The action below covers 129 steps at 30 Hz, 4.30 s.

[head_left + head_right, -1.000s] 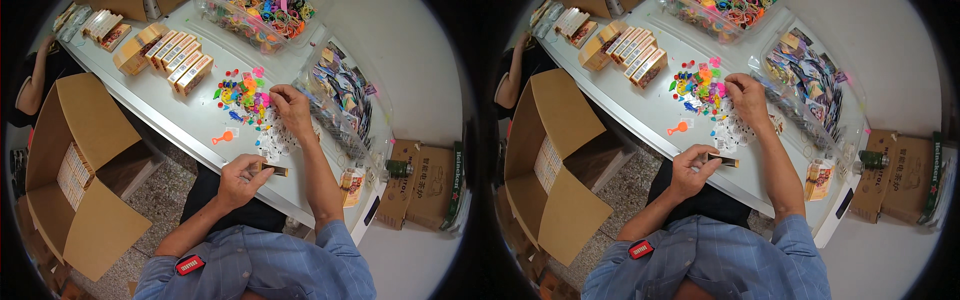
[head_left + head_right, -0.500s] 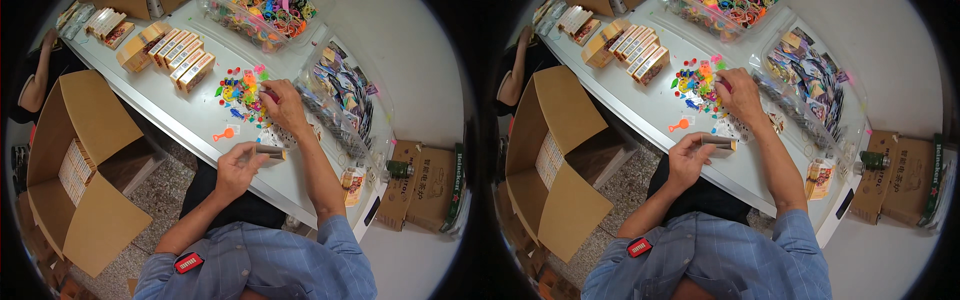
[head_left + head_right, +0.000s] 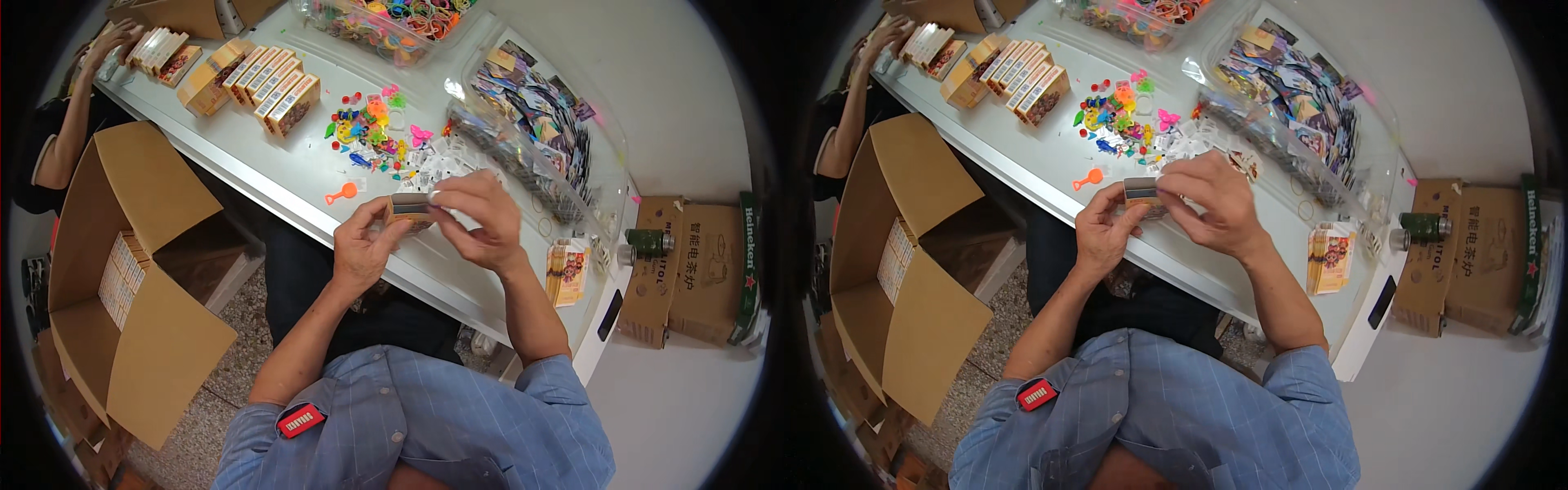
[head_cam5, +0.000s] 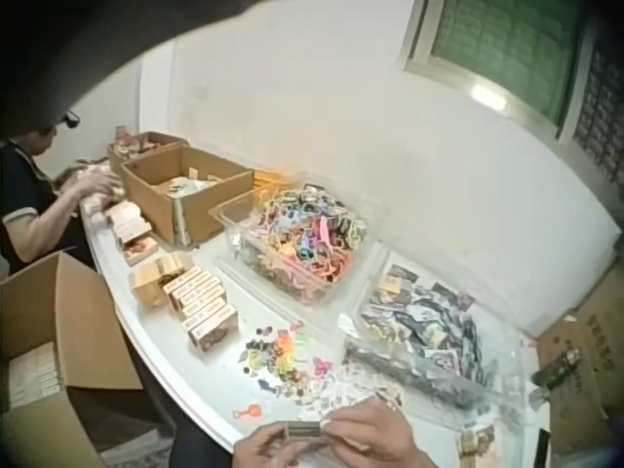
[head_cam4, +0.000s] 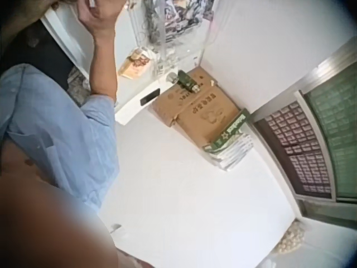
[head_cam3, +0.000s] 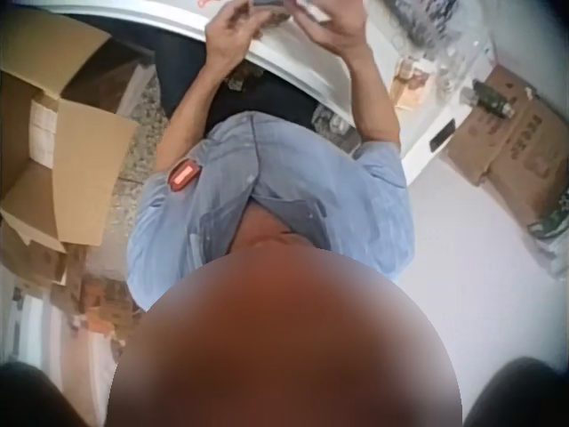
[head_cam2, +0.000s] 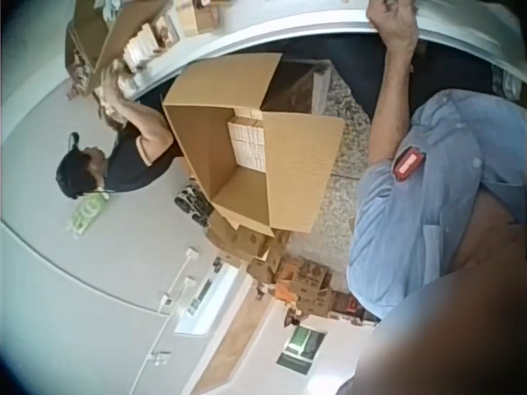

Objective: Manually packing small decorative stickers and colorful components into small retail display boxes.

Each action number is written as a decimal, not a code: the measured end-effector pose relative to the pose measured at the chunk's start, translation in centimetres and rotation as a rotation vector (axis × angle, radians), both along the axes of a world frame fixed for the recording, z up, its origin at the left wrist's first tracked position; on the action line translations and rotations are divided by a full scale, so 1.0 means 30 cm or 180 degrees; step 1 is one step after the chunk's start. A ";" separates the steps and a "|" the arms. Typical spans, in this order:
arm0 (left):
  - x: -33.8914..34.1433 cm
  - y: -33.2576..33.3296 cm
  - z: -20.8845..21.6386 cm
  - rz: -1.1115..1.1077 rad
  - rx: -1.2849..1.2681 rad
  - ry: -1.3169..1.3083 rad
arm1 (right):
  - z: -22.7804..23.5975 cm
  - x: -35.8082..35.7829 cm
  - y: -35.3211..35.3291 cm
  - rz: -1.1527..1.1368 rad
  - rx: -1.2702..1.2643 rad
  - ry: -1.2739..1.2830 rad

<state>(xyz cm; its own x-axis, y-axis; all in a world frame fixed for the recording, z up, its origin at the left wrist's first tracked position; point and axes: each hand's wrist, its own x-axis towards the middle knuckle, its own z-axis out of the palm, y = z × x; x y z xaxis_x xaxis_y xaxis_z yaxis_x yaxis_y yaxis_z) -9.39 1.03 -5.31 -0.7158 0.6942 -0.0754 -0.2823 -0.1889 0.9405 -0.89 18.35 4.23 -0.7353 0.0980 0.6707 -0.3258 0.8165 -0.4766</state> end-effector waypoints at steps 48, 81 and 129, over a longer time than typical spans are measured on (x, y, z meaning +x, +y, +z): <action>-0.009 -0.001 0.012 -0.0243 -0.0095 0.0121 | -0.237 -0.162 0.194 -0.0908 -0.2193 -0.1192; 0.018 -0.026 0.037 -0.0930 0.0091 0.0036 | -0.067 0.254 -0.072 -0.0466 -0.4268 -0.1295; 0.010 0.054 0.103 -0.2088 0.0034 0.0262 | -0.212 0.430 -0.168 -0.0777 -0.0555 -0.0366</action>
